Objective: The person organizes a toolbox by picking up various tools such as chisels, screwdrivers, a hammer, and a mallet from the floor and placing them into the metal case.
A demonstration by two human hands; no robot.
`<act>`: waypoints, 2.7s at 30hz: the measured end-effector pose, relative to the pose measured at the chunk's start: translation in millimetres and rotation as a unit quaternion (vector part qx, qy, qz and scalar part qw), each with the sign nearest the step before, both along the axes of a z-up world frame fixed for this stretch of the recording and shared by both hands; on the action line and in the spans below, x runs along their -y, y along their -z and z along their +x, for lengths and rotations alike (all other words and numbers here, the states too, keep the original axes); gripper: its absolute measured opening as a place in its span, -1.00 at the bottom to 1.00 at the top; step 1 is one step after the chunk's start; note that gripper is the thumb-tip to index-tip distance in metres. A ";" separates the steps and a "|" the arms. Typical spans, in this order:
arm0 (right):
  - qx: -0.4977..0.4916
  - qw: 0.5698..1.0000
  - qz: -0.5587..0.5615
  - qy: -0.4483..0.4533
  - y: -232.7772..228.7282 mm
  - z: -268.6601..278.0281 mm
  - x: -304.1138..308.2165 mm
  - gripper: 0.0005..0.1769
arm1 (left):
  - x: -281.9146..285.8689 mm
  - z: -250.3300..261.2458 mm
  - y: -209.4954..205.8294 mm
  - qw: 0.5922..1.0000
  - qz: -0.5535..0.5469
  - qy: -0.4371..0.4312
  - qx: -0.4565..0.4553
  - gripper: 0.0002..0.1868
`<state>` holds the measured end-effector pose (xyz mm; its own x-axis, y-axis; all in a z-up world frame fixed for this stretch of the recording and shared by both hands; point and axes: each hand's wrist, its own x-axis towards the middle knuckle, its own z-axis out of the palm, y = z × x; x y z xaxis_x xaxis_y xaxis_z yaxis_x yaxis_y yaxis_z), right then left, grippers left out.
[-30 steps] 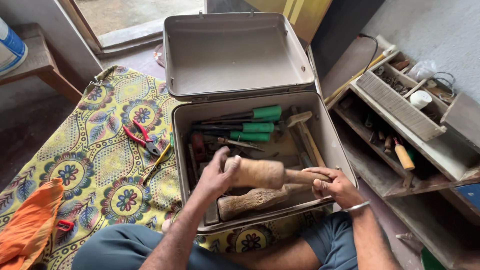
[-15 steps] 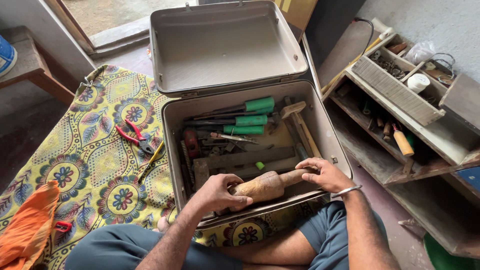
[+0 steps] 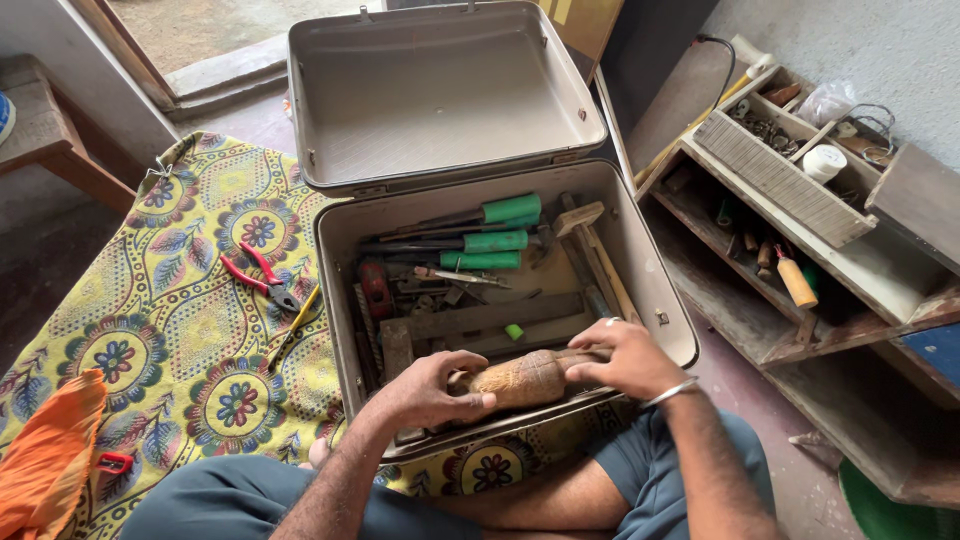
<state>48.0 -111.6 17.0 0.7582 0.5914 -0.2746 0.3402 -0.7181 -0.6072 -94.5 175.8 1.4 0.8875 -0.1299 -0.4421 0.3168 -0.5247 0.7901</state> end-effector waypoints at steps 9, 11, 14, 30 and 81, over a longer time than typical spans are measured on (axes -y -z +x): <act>-0.028 0.987 -0.083 -0.135 1.8 1.4 -16.2 -0.38 | -6.7 8.8 12.4 0.967 0.000 -0.232 0.103 -0.43; -0.045 0.984 -0.116 -0.130 4.5 6.8 -14.6 -0.36 | -7.9 7.3 16.5 0.963 -0.019 -0.250 0.102 -0.46; -0.103 0.984 -0.070 -0.128 6.3 13.3 -15.9 -0.33 | -3.9 6.8 21.6 0.965 -0.019 -0.241 0.106 -0.49; -0.109 0.979 -0.047 -0.167 -0.2 -12.6 -54.2 -0.40 | -20.7 5.1 4.2 0.862 -0.037 -0.453 0.227 -0.69; -0.020 0.975 0.048 0.215 18.0 -14.7 -97.7 -0.66 | -67.0 6.4 32.5 0.772 0.002 -0.613 0.168 -0.38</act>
